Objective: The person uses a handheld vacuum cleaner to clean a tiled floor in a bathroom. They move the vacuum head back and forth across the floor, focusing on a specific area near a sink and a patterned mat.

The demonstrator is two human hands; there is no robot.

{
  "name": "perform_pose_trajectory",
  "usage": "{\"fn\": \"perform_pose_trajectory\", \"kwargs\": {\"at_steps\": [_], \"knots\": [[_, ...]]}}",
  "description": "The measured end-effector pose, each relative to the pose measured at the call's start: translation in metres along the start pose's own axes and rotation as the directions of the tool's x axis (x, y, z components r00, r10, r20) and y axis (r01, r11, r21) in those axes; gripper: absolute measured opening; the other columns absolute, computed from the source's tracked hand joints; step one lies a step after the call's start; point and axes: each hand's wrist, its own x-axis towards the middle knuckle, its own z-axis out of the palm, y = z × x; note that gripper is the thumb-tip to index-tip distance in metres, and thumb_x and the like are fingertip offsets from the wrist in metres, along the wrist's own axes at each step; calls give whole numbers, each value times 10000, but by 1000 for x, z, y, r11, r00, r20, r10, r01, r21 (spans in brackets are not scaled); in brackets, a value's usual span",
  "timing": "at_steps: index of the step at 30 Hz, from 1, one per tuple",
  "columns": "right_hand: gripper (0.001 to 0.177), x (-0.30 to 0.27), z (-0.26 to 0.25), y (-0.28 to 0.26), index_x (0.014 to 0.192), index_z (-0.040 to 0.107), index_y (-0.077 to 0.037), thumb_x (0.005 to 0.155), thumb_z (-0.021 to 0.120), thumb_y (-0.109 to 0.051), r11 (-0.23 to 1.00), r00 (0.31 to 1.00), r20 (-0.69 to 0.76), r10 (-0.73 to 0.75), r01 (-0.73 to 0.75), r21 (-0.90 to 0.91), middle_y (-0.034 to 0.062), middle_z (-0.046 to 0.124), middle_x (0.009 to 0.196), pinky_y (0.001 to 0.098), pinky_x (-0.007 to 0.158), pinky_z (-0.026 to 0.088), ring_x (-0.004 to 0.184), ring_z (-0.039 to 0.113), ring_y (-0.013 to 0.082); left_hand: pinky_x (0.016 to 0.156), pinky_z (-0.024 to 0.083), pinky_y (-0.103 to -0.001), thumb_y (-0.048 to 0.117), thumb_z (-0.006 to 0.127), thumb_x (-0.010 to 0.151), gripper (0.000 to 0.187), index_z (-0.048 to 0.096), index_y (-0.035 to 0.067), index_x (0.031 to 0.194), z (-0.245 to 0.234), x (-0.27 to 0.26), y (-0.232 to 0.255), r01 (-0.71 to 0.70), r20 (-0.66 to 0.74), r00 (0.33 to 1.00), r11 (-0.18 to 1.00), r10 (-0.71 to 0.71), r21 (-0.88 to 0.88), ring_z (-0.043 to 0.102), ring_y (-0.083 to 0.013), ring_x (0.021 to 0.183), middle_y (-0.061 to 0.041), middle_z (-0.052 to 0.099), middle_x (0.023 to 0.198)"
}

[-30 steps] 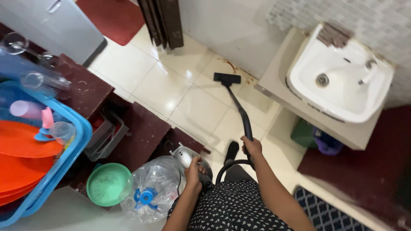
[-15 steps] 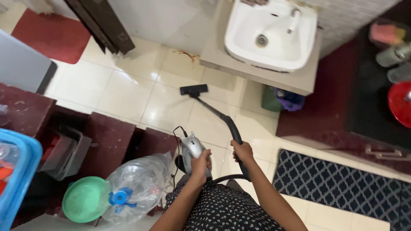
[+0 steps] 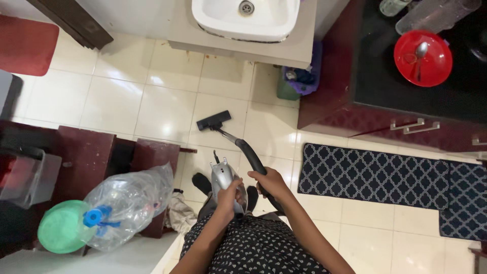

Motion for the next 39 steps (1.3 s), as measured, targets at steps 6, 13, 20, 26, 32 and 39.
{"fn": "perform_pose_trajectory", "kwargs": {"at_steps": [6,13,20,26,32,39], "knots": [[366,-33,-11,2,888,619,-28,861,728,-376,997,999,14,-42,42,60,68,613,581,306,376,446,438,590,154,476,408,-320,275,756,837,279,667,14,799,-1,-13,-9,-5,-132,991,998,12,55,457,-149,484,-5,461,585],[369,-6,10,8,865,629,-9,888,707,-369,996,996,-34,-86,86,-1,61,607,586,316,375,442,440,588,160,458,382,-320,239,761,824,239,651,26,815,-30,-19,-23,-68,-141,988,995,58,-67,431,-158,462,-12,443,565],[459,89,54,28,882,621,-23,833,754,-460,996,996,-2,-85,85,20,73,632,636,331,431,502,495,619,168,460,382,-315,236,747,826,239,634,25,818,-82,-46,-45,-159,-226,968,963,109,-216,429,-158,466,-16,423,553],[546,103,80,55,876,664,-2,775,821,-515,992,993,-50,-104,107,66,90,670,672,288,514,559,550,676,172,481,380,-314,222,748,844,248,600,27,805,-138,-65,-56,-227,-241,957,929,158,-292,440,-162,486,-20,415,557],[566,28,105,87,901,656,-6,815,763,-556,999,985,-173,-25,19,-38,108,646,640,311,474,500,515,636,179,477,393,-345,239,733,831,252,567,58,770,-191,-78,-57,-136,-214,974,938,69,-319,426,-178,471,-19,386,539],[497,-105,138,108,860,651,-34,845,746,-522,994,977,-214,0,-23,-103,36,605,607,287,442,482,500,599,131,480,405,-353,240,747,832,303,521,57,748,-241,-84,-78,-67,-148,988,973,35,-220,442,-183,481,-31,432,558]]}}
